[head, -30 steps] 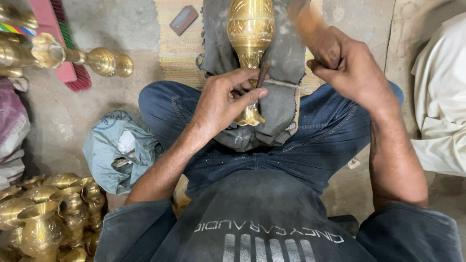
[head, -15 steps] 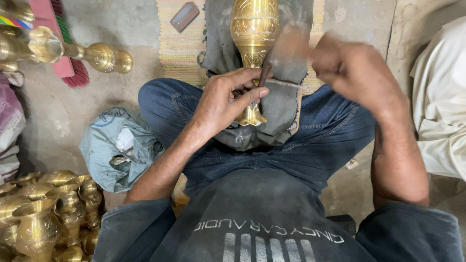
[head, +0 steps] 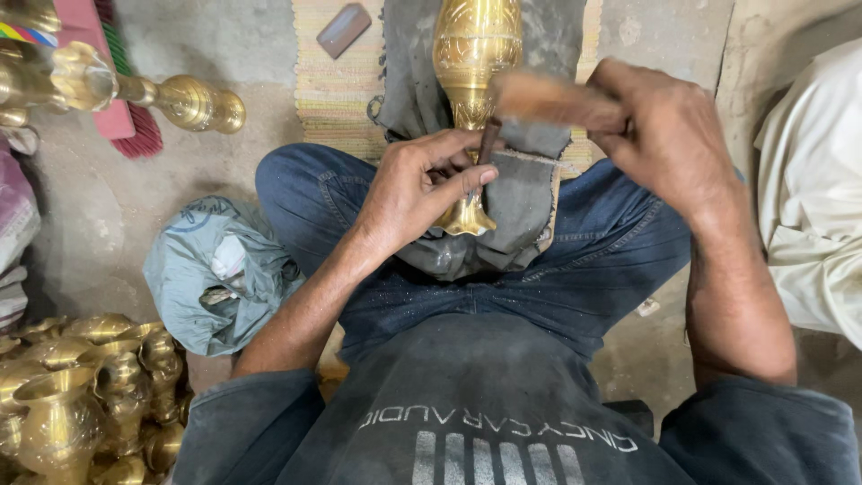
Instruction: The person sits cross-legged on the floor with a brass vase held on a cloth pad on their lap. They hold a small punch against the vase surface and strike it with a wooden mallet, working around the vase to shape or decorate its metal surface.
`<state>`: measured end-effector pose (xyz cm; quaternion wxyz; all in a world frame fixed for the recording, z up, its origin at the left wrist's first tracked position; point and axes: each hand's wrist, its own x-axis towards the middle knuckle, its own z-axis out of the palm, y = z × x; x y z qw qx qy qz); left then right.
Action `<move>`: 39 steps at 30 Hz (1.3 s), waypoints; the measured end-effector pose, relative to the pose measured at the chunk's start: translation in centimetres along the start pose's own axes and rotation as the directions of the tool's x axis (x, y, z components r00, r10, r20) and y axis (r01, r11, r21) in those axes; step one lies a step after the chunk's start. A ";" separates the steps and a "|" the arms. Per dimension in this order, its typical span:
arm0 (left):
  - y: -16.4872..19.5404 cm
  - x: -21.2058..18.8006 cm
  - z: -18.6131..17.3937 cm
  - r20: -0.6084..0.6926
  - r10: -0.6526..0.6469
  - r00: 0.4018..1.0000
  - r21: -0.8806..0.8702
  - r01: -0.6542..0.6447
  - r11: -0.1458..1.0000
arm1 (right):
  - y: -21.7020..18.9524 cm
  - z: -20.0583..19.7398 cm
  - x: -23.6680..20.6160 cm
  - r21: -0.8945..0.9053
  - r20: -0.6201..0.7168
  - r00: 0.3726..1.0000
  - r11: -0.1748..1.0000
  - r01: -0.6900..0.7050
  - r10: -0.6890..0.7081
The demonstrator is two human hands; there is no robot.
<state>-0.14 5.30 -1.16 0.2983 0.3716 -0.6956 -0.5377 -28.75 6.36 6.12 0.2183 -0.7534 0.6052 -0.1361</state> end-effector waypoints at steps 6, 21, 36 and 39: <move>-0.1 0.0 0.0 0.020 -0.075 0.997 -0.051 0.076 0.996 | 0.4 -0.3 0.1 -0.093 0.076 0.996 0.994 0.053 -0.046; -0.1 -0.2 -0.1 0.024 -0.004 1.000 -0.177 0.008 0.984 | 1.6 0.3 0.2 0.059 0.076 0.997 0.998 0.000 -0.004; -1.1 -0.5 -0.2 0.055 -0.018 0.998 -0.286 0.033 0.958 | 0.5 -0.1 0.5 -0.186 0.082 0.995 0.981 0.062 -0.048; -1.4 -0.5 -0.2 0.081 -0.078 0.994 -0.307 0.099 0.946 | 0.0 -0.2 1.0 -0.003 0.083 0.997 1.000 0.002 -0.001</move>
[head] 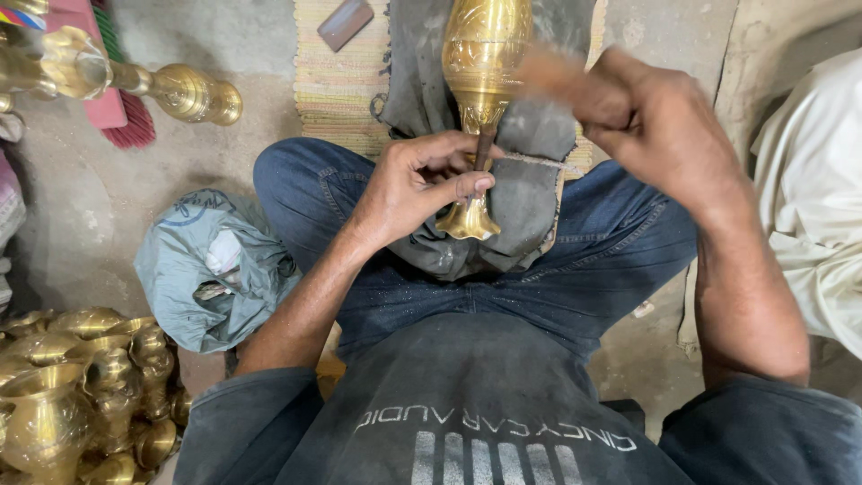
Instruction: The person sits cross-legged on the floor with a brass vase held on a cloth pad on their lap. They hold a small punch against the vase surface and strike it with a wooden mallet, working around the vase to shape or decorate its metal surface.
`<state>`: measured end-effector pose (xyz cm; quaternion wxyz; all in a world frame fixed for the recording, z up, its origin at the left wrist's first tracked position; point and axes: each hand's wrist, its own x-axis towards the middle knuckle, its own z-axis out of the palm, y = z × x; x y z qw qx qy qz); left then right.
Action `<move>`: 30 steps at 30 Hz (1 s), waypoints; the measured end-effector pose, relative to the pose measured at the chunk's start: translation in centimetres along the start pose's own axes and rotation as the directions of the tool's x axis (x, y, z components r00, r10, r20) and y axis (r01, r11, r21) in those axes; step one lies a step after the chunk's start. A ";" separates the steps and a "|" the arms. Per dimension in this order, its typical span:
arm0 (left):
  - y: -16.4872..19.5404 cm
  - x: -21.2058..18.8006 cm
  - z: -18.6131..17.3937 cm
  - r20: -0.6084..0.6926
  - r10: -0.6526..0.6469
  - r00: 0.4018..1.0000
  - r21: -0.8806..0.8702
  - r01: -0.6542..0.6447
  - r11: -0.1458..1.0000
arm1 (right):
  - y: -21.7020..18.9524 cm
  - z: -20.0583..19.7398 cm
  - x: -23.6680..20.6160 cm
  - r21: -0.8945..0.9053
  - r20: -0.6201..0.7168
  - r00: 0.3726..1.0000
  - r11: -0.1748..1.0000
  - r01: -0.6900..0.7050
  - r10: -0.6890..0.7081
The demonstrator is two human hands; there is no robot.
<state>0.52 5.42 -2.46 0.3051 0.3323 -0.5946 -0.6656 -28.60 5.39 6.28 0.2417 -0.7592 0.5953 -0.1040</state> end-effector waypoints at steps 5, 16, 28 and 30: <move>-0.2 0.3 -0.4 0.012 0.056 0.998 0.001 -0.056 0.998 | -0.5 -0.4 0.1 -0.259 0.057 0.998 0.965 0.036 -0.022; -1.0 0.4 -0.5 0.033 0.037 0.999 -0.028 -0.036 0.999 | -1.4 -1.1 0.2 -0.388 0.070 0.991 0.912 0.132 -0.114; -1.9 0.1 -0.7 0.029 0.113 0.993 -0.052 -0.111 0.992 | -0.9 -0.9 0.0 -0.358 0.048 0.988 0.920 0.157 -0.150; -2.0 0.2 -0.9 0.054 0.094 0.994 -0.062 -0.090 0.994 | -0.9 -1.1 0.2 -0.323 0.026 0.986 0.932 0.163 -0.163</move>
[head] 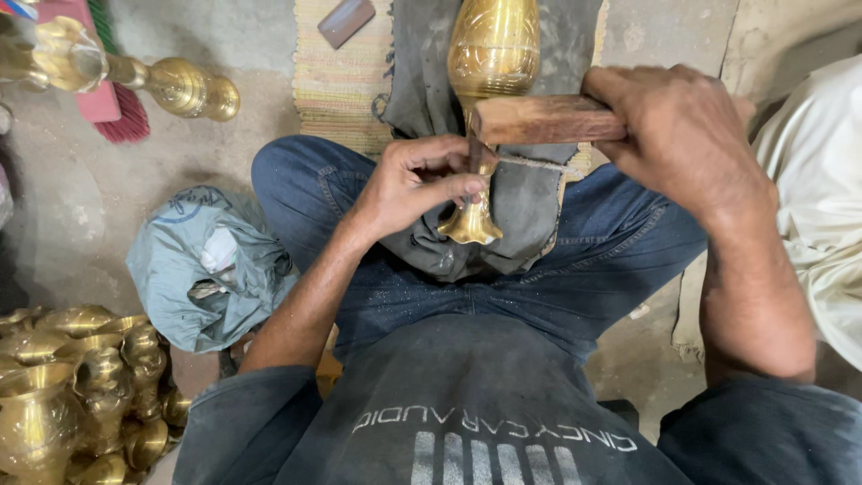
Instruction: The person sits cross-legged on the floor with a brass vase held on a cloth pad on their lap. They hold a small punch against the vase surface and strike it with a wooden mallet, working around the vase to shape or decorate its metal surface.
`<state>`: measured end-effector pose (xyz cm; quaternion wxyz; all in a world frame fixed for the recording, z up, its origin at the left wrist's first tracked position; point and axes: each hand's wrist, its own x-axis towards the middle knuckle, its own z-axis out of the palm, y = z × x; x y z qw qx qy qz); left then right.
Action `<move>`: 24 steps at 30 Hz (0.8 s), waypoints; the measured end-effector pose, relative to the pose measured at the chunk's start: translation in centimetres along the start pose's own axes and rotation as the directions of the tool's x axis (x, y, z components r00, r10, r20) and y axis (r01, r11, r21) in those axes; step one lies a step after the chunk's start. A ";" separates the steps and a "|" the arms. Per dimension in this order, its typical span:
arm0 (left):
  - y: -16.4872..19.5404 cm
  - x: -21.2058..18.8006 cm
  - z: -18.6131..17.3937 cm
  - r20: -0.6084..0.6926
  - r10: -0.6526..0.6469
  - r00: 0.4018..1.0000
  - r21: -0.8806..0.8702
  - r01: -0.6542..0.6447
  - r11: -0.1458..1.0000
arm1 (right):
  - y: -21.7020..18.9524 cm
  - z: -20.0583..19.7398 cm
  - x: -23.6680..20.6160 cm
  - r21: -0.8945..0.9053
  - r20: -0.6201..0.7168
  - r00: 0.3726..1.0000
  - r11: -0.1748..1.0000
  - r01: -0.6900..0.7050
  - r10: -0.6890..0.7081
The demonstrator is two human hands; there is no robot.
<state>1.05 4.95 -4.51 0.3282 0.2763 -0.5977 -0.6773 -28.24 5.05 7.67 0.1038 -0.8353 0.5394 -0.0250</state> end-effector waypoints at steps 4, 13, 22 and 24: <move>-0.2 -0.1 -0.2 0.022 0.028 0.999 -0.084 -0.026 0.996 | 0.0 -0.3 0.0 0.220 -0.005 0.998 0.974 -0.057 0.059; -0.9 -0.2 -0.1 0.018 0.099 0.995 -0.076 -0.097 0.992 | -0.7 -0.3 0.4 -0.001 -0.012 1.000 1.000 0.016 -0.016; -1.0 -0.5 -0.5 0.029 0.128 0.991 -0.051 -0.127 0.991 | -1.6 -0.2 0.4 0.446 -0.038 0.988 0.887 -0.115 0.147; -0.4 -0.3 -0.7 0.042 0.100 0.994 -0.058 -0.098 0.993 | -1.8 -0.1 0.2 0.119 -0.069 0.998 0.993 -0.008 0.016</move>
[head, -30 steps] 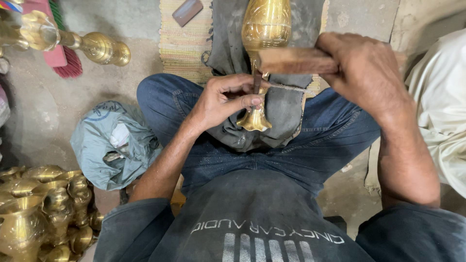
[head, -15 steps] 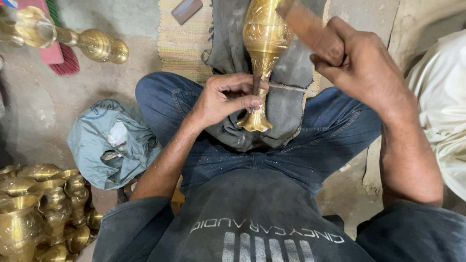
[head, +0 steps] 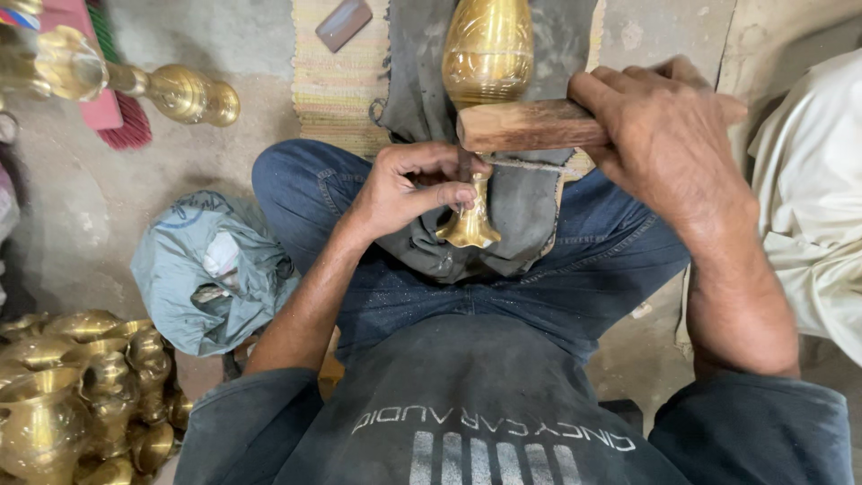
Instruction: The person sits cross-legged on the floor with a brass vase held on a cloth pad on their lap. They hold a small punch against the vase surface and strike it with a wooden mallet, working around the vase to shape or decorate its metal surface.
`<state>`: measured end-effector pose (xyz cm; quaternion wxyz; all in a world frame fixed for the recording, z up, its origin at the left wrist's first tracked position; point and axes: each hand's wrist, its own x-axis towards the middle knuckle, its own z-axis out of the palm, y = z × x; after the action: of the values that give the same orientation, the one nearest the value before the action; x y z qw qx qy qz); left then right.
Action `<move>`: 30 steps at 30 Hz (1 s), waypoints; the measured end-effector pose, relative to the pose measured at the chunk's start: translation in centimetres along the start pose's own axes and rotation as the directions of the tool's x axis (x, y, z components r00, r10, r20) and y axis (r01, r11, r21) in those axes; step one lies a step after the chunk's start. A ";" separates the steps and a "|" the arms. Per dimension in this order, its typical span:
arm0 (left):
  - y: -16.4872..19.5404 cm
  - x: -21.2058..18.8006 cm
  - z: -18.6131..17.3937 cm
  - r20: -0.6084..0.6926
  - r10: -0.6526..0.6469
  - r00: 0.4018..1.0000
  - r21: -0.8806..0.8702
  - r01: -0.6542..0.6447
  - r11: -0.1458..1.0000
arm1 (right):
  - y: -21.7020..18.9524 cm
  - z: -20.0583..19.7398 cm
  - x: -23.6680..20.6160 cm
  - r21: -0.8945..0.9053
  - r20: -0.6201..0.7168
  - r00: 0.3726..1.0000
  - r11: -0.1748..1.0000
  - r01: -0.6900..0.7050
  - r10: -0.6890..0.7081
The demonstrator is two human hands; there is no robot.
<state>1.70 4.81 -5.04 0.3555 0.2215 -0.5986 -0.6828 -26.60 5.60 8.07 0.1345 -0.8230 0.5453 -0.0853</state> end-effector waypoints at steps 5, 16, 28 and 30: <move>2.6 0.4 1.2 -0.244 -0.020 0.970 -0.095 -0.004 0.995 | -0.4 0.8 -1.0 0.219 -0.075 0.968 0.951 -0.218 0.239; 6.1 3.5 2.7 -0.050 0.059 0.997 0.749 -0.002 0.662 | 0.2 4.5 -3.6 0.194 -0.281 0.946 0.975 -0.110 0.162; 6.4 3.4 3.1 -0.030 0.098 0.995 0.820 -0.032 0.572 | 2.3 6.3 -3.7 0.610 -0.189 0.892 0.761 -0.221 0.411; 6.5 3.4 3.2 -0.035 0.069 0.997 0.819 -0.011 0.574 | 2.2 6.0 -3.6 0.344 -0.234 0.934 0.921 -0.181 0.271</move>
<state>-1.43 4.19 2.35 0.2474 0.3682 -0.8393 -0.3143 -28.24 8.84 1.75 0.1963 -0.7011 0.6301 -0.2698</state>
